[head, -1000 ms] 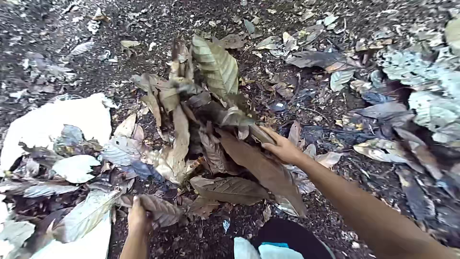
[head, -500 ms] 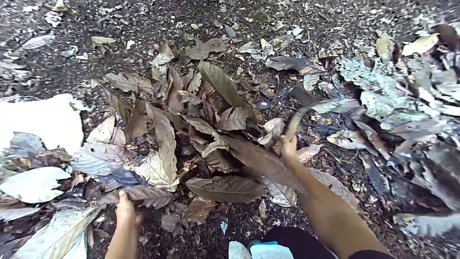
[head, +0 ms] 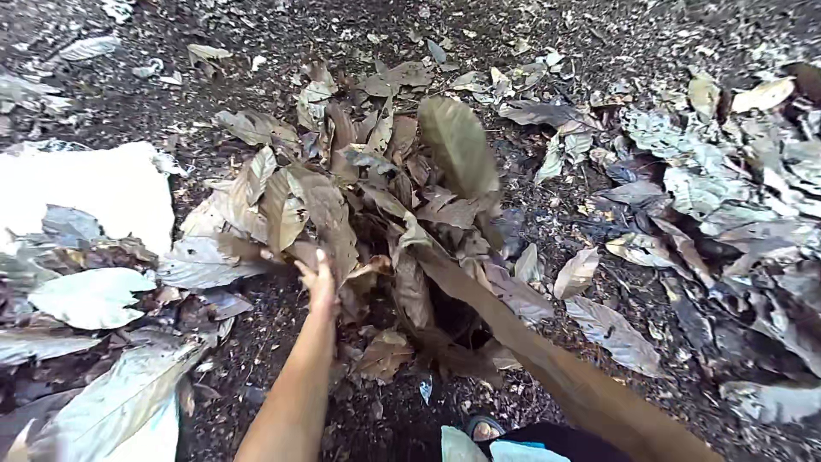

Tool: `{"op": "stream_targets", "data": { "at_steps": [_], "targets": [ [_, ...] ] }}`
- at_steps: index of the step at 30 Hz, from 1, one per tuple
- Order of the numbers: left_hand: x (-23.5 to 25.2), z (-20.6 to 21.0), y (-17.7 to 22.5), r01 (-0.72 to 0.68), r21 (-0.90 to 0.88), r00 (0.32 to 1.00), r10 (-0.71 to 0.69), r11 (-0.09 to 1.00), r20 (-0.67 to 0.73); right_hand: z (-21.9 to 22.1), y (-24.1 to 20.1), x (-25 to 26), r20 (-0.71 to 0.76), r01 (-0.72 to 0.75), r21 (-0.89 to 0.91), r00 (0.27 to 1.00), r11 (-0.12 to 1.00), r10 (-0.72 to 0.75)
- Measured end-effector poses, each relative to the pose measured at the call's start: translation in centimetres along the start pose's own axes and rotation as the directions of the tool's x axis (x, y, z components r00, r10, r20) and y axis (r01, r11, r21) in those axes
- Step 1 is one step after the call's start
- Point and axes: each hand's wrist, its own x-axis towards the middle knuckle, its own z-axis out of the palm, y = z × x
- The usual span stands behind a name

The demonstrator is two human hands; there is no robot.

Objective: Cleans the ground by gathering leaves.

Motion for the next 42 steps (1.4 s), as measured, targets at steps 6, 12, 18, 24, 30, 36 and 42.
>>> {"op": "stream_targets", "data": {
  "at_steps": [6,12,18,24,30,36,42],
  "targets": [
    [-0.4,3.3,1.6,-0.044,-0.081,0.987,0.056,0.996,0.149,2.5,-0.6,-6.5,0.442,-0.093,0.402,0.891,0.911,-0.103],
    [-1.3,2.2,2.2,-0.055,-0.345,0.997,0.072,0.937,0.037,3.9,-6.2,-6.1,0.46,-0.103,-0.366,0.844,0.925,0.276],
    [-2.7,-3.4,6.7,-0.162,-0.515,0.986,0.125,0.841,-0.106,2.5,-11.7,-8.1,0.409,0.144,-0.03,0.905,0.989,-0.119],
    [-2.5,-17.7,11.2,-0.349,-0.46,0.933,0.258,0.816,-0.25,7.7,-25.7,-8.6,0.572,0.224,0.054,0.792,0.973,-0.214],
    [1.1,-35.3,12.0,-0.375,-0.387,0.9,0.231,0.842,-0.37,20.4,-36.4,-6.8,0.647,0.528,0.178,0.573,0.83,-0.503],
    [7.2,-52.7,2.5,-0.026,-0.142,0.75,-0.074,0.989,-0.657,23.7,-39.7,-1.3,0.492,0.669,-0.149,0.689,0.728,-0.533],
    [5.0,-53.0,-1.7,0.205,0.035,0.642,-0.108,0.978,-0.759,16.4,-33.8,9.8,0.297,0.43,0.149,0.84,0.89,-0.455]
  ]
}}
